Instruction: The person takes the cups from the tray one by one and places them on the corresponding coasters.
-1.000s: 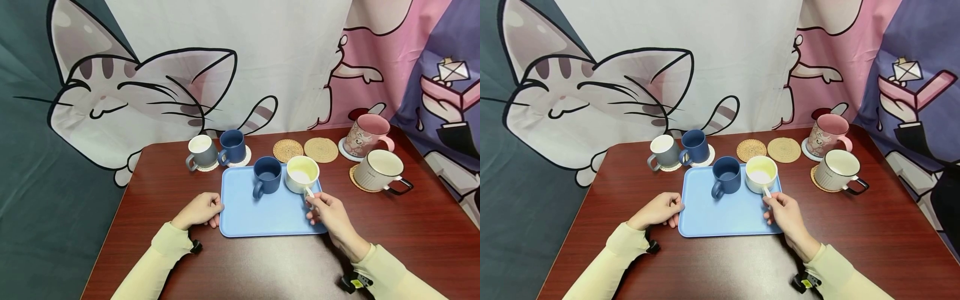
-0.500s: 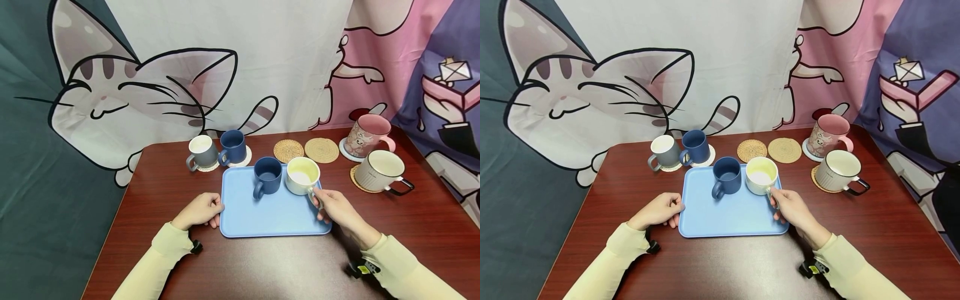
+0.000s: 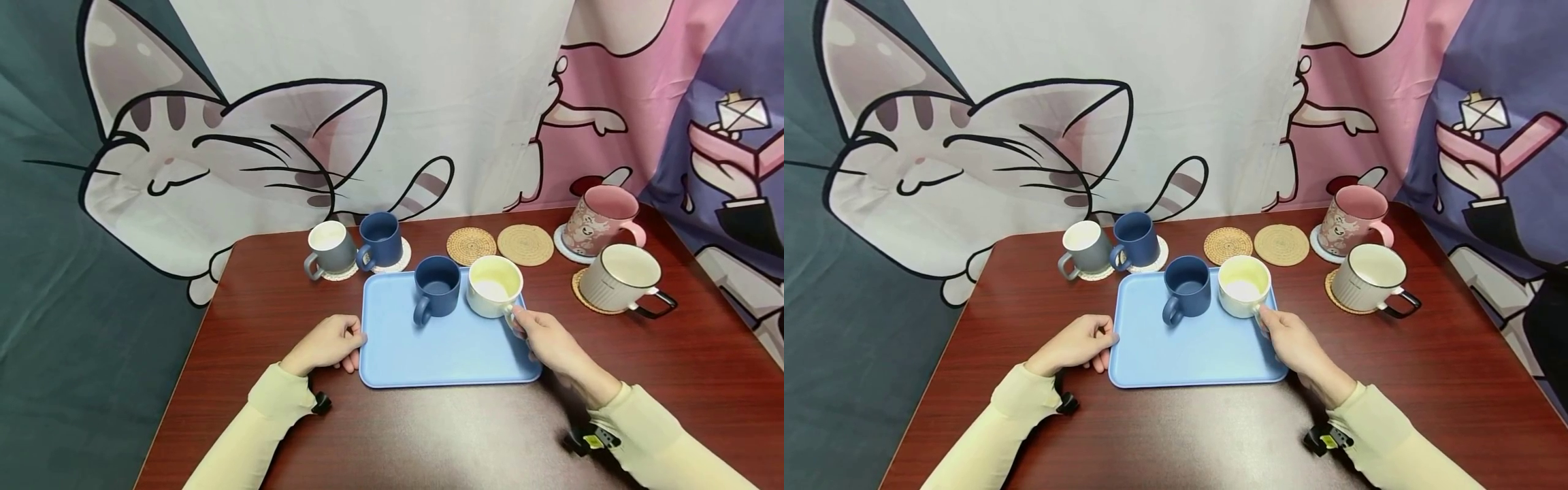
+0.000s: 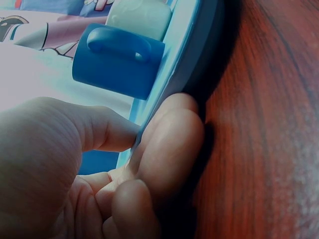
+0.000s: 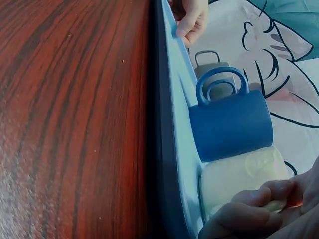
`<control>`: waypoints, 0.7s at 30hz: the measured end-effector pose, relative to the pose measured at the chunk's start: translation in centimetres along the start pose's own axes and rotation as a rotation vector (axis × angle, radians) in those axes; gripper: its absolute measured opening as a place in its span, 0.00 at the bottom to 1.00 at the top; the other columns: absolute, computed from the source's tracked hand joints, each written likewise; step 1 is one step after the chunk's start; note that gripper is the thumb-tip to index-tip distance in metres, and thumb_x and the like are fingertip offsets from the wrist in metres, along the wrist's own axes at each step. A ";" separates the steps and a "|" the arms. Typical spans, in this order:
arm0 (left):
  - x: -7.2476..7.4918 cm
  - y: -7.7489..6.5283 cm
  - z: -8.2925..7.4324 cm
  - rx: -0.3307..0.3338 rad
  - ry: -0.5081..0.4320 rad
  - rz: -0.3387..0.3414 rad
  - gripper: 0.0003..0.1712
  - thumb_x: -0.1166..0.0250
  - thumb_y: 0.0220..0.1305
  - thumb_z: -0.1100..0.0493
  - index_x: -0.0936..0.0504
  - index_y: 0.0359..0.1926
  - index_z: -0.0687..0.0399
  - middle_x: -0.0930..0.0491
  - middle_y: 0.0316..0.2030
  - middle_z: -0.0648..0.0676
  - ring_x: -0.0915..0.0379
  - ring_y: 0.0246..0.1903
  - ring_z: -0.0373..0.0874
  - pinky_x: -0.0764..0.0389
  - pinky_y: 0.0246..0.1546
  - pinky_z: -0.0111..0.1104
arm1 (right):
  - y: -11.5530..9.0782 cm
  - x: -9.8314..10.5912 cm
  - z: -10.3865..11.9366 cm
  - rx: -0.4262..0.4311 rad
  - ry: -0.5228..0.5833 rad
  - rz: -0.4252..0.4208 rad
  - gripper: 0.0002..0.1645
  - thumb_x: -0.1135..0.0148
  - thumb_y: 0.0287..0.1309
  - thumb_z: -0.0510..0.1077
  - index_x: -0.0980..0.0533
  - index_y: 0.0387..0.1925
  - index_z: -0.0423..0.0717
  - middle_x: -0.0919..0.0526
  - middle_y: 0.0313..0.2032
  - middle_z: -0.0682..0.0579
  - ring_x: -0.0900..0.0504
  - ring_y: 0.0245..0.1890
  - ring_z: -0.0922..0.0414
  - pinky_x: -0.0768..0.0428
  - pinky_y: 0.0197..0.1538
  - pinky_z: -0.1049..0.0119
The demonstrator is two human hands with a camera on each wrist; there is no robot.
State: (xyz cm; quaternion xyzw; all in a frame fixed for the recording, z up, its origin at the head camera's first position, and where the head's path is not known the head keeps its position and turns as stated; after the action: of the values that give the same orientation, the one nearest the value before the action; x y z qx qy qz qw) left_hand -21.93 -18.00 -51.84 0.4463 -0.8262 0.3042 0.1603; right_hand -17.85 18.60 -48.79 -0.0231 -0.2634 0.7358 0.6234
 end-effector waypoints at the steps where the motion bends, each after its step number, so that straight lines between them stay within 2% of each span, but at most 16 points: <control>1: 0.0 0.0 0.0 0.000 0.001 -0.001 0.14 0.41 0.74 0.56 0.23 0.29 0.56 0.15 0.16 0.52 0.16 0.17 0.45 0.23 0.16 0.30 | 0.0 0.0 0.0 -0.006 -0.003 -0.009 0.30 0.62 0.82 0.61 0.35 0.27 0.47 0.38 0.23 0.57 0.41 0.18 0.60 0.33 0.27 0.63; 7: 0.0 0.0 -0.1 -0.007 0.007 0.003 0.14 0.42 0.74 0.56 0.23 0.29 0.56 0.15 0.16 0.51 0.16 0.17 0.45 0.23 0.15 0.30 | -0.1 0.3 0.1 -0.009 0.006 -0.062 0.29 0.63 0.82 0.60 0.33 0.29 0.46 0.37 0.23 0.57 0.38 0.19 0.60 0.32 0.26 0.65; 12: 0.1 -0.1 -0.3 -0.011 0.010 0.004 0.14 0.42 0.74 0.56 0.23 0.29 0.55 0.15 0.16 0.51 0.16 0.16 0.44 0.23 0.16 0.30 | -0.2 0.4 0.1 -0.010 -0.011 -0.104 0.29 0.63 0.82 0.60 0.32 0.30 0.45 0.35 0.27 0.55 0.35 0.23 0.58 0.29 0.28 0.64; 21: 0.1 -0.2 -0.4 -0.006 0.011 0.001 0.14 0.41 0.74 0.56 0.23 0.29 0.55 0.15 0.16 0.51 0.16 0.17 0.44 0.24 0.15 0.29 | 0.0 0.2 0.1 -0.019 0.047 -0.115 0.27 0.62 0.82 0.58 0.32 0.29 0.46 0.37 0.25 0.56 0.36 0.22 0.60 0.30 0.28 0.65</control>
State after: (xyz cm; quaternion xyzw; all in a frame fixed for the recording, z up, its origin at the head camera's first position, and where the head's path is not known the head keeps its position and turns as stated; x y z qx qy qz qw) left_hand -21.82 -17.90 -51.45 0.4437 -0.8266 0.3040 0.1659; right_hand -17.91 18.73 -48.62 -0.0309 -0.2568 0.6954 0.6705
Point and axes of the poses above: each hand's wrist, its own y-axis towards the middle knuckle, its own x-axis out of the back of the hand, z = x × y, the point moved 8 cm from there along y, towards the middle knuckle
